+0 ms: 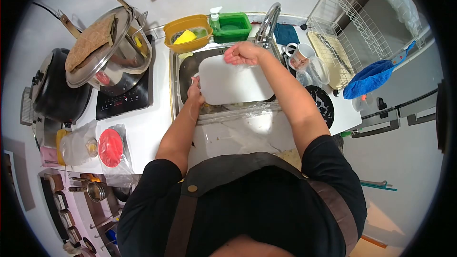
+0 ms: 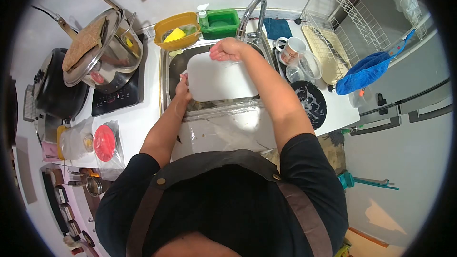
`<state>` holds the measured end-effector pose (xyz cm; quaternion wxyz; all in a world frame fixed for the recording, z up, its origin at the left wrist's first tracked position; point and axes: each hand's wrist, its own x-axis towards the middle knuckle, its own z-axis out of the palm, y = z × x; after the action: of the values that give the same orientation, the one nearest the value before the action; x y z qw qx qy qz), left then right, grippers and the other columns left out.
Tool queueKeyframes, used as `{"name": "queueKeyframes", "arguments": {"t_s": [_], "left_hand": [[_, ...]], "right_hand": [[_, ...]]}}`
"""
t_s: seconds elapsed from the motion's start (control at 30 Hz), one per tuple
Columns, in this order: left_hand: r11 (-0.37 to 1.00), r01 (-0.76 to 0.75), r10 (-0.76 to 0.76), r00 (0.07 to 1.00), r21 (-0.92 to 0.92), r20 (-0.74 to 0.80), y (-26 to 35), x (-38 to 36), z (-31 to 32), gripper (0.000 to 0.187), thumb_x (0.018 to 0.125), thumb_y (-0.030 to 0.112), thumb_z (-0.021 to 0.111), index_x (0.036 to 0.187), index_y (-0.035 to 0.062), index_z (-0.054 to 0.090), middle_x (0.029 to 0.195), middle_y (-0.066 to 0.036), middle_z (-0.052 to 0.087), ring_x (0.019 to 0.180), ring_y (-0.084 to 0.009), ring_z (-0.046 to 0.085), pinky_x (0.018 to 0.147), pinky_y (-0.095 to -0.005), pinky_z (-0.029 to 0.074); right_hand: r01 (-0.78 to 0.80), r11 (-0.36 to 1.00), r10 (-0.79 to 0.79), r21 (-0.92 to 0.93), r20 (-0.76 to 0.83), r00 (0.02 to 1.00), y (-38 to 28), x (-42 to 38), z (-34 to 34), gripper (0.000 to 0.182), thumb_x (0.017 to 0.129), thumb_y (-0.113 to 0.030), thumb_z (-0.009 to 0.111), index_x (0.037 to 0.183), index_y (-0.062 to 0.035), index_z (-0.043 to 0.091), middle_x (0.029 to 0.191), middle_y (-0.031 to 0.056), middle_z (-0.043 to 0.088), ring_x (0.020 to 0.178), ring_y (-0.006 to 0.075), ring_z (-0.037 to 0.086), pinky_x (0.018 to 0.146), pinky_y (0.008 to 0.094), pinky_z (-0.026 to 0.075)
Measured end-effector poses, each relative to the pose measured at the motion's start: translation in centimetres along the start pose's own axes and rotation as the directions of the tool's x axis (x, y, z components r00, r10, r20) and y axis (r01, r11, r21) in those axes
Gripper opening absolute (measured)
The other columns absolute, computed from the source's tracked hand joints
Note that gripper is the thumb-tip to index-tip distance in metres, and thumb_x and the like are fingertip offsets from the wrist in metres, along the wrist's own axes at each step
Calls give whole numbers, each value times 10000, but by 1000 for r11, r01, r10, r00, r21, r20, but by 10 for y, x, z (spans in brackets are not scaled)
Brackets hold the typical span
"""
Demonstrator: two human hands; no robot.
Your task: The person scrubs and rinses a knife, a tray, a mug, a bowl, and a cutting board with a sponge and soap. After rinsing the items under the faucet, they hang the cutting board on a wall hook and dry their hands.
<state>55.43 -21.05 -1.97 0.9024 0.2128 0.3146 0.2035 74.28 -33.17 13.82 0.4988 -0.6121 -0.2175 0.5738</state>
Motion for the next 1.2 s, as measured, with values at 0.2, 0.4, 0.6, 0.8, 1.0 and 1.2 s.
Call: {"name": "queueKeyframes", "arguments": {"t_s": [0.2,0.4,0.6,0.8,1.0,1.2], "left_hand": [[977,-110,102,993,183,52,22,-34,45,396,885,405,388,1143,116,472,921,-58,544,830,-167,516,697,-362,465],[899,-192,202,979,393,14,63,-56,87,316,893,346,421,1061,95,517,698,26,465,576,-72,375,550,-235,411],[946,-207,216,976,248,-11,61,-60,96,340,895,361,402,1074,91,503,802,-13,537,680,-118,482,597,-273,437],[948,-288,299,952,139,-69,64,-64,58,441,883,445,340,1104,85,469,901,-40,533,803,-171,528,743,-352,469],[995,-102,103,984,9,-148,45,-65,17,401,902,395,321,1032,60,500,994,-74,544,904,-229,541,826,-396,458],[967,-86,101,994,240,-52,3,-26,-1,244,905,218,392,1000,21,499,906,-69,559,766,-185,546,694,-346,469]], "right_hand": [[125,981,-135,147,57,989,1,-3,8,163,805,31,461,954,42,526,919,126,586,817,184,607,690,243,521],[-7,827,-204,-562,-311,928,-2,-7,8,158,799,-112,563,900,6,590,891,122,597,666,130,589,549,230,498],[402,319,-721,-858,56,691,64,10,103,555,864,-386,388,1279,-29,297,1351,182,236,1271,282,204,974,500,234],[23,320,-668,-947,-208,714,75,8,66,643,829,-506,362,1317,-99,264,1371,157,217,1273,281,205,984,505,205],[-394,560,-281,-729,-614,737,49,-13,-36,727,675,-591,551,1027,45,555,1004,209,579,962,357,546,843,373,426],[-328,545,-149,-772,-474,868,-8,-83,-53,457,696,-361,657,802,80,599,711,176,597,558,225,585,489,330,477]]}}
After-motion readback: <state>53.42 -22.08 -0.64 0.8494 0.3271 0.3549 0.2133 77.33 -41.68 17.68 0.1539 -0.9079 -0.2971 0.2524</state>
